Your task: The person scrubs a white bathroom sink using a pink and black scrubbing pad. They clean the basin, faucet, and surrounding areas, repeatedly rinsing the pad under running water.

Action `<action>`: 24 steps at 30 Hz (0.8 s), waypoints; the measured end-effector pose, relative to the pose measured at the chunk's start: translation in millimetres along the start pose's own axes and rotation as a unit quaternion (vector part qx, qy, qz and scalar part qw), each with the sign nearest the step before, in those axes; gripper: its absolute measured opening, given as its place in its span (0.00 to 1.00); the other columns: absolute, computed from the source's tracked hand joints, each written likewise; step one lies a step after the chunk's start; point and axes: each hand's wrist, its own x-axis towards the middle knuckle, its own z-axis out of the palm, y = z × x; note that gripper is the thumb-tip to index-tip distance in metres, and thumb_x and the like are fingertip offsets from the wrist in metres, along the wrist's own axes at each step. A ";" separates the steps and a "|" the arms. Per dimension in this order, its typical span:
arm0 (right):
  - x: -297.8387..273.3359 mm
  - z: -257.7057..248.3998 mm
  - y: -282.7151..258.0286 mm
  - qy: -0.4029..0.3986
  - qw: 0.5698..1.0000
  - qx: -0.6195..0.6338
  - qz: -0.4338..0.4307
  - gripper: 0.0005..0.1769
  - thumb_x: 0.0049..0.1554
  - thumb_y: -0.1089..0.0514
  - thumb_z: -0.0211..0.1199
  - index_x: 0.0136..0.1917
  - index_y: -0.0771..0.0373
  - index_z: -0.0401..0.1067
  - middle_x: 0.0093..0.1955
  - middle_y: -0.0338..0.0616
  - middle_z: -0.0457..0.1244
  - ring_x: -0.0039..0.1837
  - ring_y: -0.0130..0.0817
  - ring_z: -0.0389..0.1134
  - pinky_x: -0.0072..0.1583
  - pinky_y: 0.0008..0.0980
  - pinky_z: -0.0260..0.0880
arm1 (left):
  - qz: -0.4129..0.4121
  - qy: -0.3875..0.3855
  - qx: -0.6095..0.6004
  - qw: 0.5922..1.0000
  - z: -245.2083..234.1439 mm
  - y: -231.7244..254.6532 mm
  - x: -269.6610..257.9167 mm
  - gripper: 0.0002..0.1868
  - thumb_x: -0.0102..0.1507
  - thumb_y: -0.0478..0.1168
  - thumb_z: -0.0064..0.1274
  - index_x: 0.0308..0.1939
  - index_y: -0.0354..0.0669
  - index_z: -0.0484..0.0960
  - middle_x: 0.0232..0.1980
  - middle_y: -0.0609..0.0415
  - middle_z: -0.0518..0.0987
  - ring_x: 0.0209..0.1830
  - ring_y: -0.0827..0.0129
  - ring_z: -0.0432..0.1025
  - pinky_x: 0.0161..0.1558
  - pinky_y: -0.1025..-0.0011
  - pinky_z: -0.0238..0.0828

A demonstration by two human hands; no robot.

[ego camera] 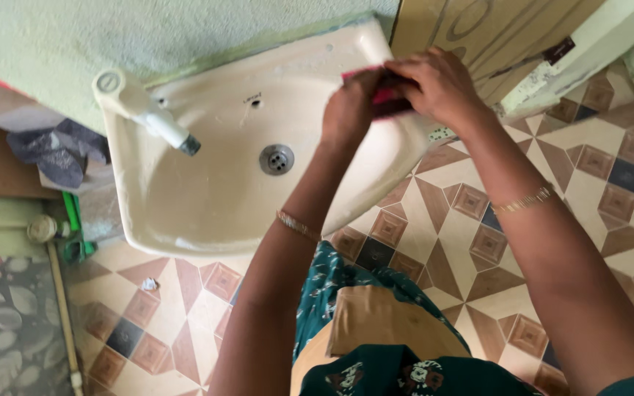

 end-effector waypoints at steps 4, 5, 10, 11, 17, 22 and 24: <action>35.2 17.5 9.5 0.062 0.998 0.004 0.010 0.25 0.59 0.59 0.66 0.70 0.61 0.76 0.54 0.50 0.70 0.57 0.50 0.68 0.62 0.45 0.67 | 0.013 0.032 0.012 0.999 -7.9 -26.9 43.9 0.16 0.65 0.34 0.48 0.56 0.49 0.82 0.54 0.47 0.84 0.50 0.50 0.79 0.49 0.56 0.78; 38.2 13.6 14.6 0.051 0.999 0.015 0.001 0.24 0.58 0.60 0.67 0.68 0.61 0.76 0.55 0.50 0.70 0.58 0.50 0.68 0.63 0.45 0.67 | 0.014 0.035 0.016 0.999 -10.4 -25.7 54.7 0.17 0.65 0.34 0.48 0.56 0.49 0.82 0.54 0.47 0.84 0.50 0.49 0.79 0.48 0.56 0.77; 11.0 -0.8 34.7 -0.032 0.973 0.226 0.022 0.23 0.57 0.59 0.67 0.65 0.62 0.74 0.61 0.50 0.70 0.61 0.42 0.72 0.64 0.37 0.69 | -0.008 -0.167 0.042 0.985 -26.6 0.5 63.4 0.14 0.61 0.45 0.61 0.51 0.54 0.87 0.45 0.46 0.85 0.44 0.50 0.79 0.46 0.55 0.77; -3.4 3.6 36.4 -0.008 0.960 0.269 0.079 0.22 0.59 0.59 0.65 0.67 0.63 0.73 0.61 0.50 0.70 0.61 0.41 0.71 0.65 0.36 0.69 | 0.003 -0.169 0.036 0.985 -21.6 6.0 63.4 0.12 0.62 0.42 0.58 0.50 0.54 0.88 0.43 0.46 0.84 0.42 0.49 0.79 0.44 0.54 0.76; -51.0 77.9 67.2 0.133 0.722 0.624 0.267 0.19 0.68 0.57 0.60 0.70 0.66 0.68 0.55 0.41 0.68 0.53 0.27 0.68 0.55 0.28 0.70 | 0.125 -0.172 0.237 0.948 58.4 22.4 102.5 0.09 0.52 0.39 0.60 0.37 0.45 0.87 0.45 0.51 0.84 0.50 0.62 0.80 0.44 0.69 0.80; -96.6 130.6 75.6 0.160 0.585 0.690 0.395 0.13 0.64 0.56 0.60 0.60 0.61 0.72 0.38 0.34 0.62 0.35 0.21 0.62 0.34 0.21 0.62 | 0.152 -0.276 0.331 0.890 114.5 35.7 97.8 0.09 0.62 0.42 0.56 0.43 0.47 0.86 0.47 0.49 0.84 0.51 0.57 0.79 0.59 0.53 0.68; -115.3 135.1 67.2 0.142 0.542 0.720 0.409 0.11 0.66 0.54 0.62 0.58 0.60 0.72 0.37 0.35 0.63 0.30 0.21 0.59 0.29 0.22 0.57 | 0.136 -0.324 0.377 0.857 135.3 48.3 94.3 0.11 0.62 0.44 0.55 0.45 0.47 0.86 0.49 0.49 0.84 0.51 0.56 0.78 0.62 0.48 0.63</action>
